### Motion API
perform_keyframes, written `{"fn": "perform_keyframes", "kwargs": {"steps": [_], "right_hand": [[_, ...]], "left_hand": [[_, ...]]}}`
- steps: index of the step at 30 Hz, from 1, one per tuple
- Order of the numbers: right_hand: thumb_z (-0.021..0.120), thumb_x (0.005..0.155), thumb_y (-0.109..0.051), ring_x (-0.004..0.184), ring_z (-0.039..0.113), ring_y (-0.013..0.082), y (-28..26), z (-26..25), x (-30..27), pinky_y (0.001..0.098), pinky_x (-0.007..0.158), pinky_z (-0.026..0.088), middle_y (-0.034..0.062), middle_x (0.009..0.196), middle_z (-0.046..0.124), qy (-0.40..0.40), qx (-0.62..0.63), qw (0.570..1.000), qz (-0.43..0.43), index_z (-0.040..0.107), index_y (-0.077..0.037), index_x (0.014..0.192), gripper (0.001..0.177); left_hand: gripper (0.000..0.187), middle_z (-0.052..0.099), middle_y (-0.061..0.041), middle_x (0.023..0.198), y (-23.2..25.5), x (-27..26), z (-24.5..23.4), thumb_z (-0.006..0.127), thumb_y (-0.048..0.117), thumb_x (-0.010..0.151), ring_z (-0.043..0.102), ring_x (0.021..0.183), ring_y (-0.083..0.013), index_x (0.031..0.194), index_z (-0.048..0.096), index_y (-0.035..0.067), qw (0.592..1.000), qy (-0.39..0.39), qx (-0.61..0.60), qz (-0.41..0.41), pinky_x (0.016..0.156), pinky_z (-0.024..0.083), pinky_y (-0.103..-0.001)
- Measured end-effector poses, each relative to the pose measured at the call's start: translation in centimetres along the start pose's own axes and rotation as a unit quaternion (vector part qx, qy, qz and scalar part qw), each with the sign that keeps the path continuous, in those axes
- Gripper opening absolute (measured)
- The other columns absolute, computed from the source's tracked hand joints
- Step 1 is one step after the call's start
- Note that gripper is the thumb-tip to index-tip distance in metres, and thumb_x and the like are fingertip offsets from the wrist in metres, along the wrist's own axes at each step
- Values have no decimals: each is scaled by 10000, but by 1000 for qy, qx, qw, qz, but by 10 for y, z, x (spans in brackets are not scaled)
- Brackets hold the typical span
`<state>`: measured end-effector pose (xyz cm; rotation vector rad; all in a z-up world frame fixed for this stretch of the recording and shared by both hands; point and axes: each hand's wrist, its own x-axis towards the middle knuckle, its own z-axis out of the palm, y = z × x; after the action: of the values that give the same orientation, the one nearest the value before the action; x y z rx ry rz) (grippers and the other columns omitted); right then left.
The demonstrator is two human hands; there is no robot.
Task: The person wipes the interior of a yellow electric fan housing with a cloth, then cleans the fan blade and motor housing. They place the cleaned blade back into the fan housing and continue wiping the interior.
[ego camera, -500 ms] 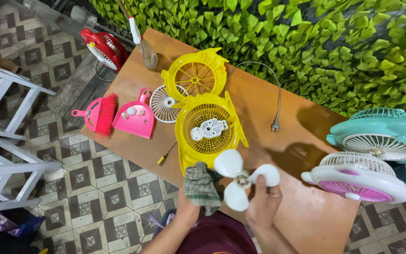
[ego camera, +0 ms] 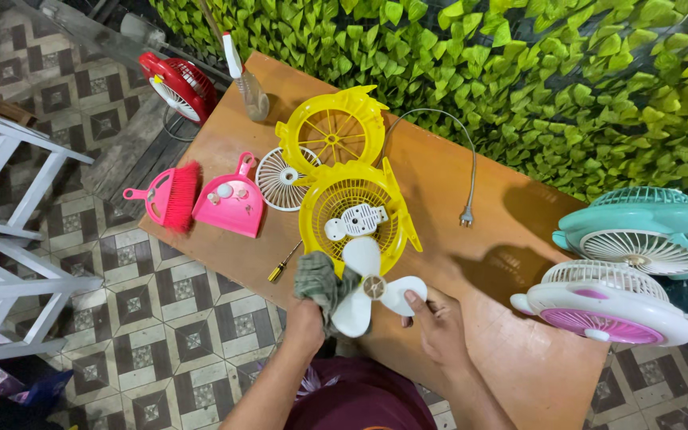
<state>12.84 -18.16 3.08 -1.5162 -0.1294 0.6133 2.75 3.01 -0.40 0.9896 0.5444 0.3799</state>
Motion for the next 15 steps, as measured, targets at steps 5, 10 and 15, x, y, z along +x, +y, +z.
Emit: {"fn": "perform_keyframes", "kwargs": {"steps": [5, 10, 15], "right_hand": [[586, 1041, -194, 759, 670, 129, 4, 31, -12, 286, 723, 553, 80, 863, 750, 112, 47, 989, -84, 727, 56, 1088, 291], [579, 1038, -165, 796, 660, 120, 3, 57, -28, 284, 728, 542, 78, 902, 740, 89, -2, 987, -136, 714, 70, 1116, 282], [570, 1059, -174, 769, 652, 131, 3, 53, -32, 296, 698, 525, 91, 880, 738, 94, 42, 988, -116, 718, 69, 1108, 288]], "left_hand": [[277, 661, -65, 1116, 1, -12, 14, 424, 183, 1025, 653, 1013, -206, 1216, 591, 72, 975, 7, -217, -50, 849, 564, -386], [332, 718, -130, 1118, 3, -10, 7, 473, -36, 891, 684, 1014, -207, 1154, 675, -19, 993, 33, 112, 30, 888, 559, -360], [355, 651, -88, 1139, 16, 0, 3, 454, 101, 940, 663, 955, -184, 1254, 613, 60, 993, 56, -88, -48, 803, 575, -363]]}}
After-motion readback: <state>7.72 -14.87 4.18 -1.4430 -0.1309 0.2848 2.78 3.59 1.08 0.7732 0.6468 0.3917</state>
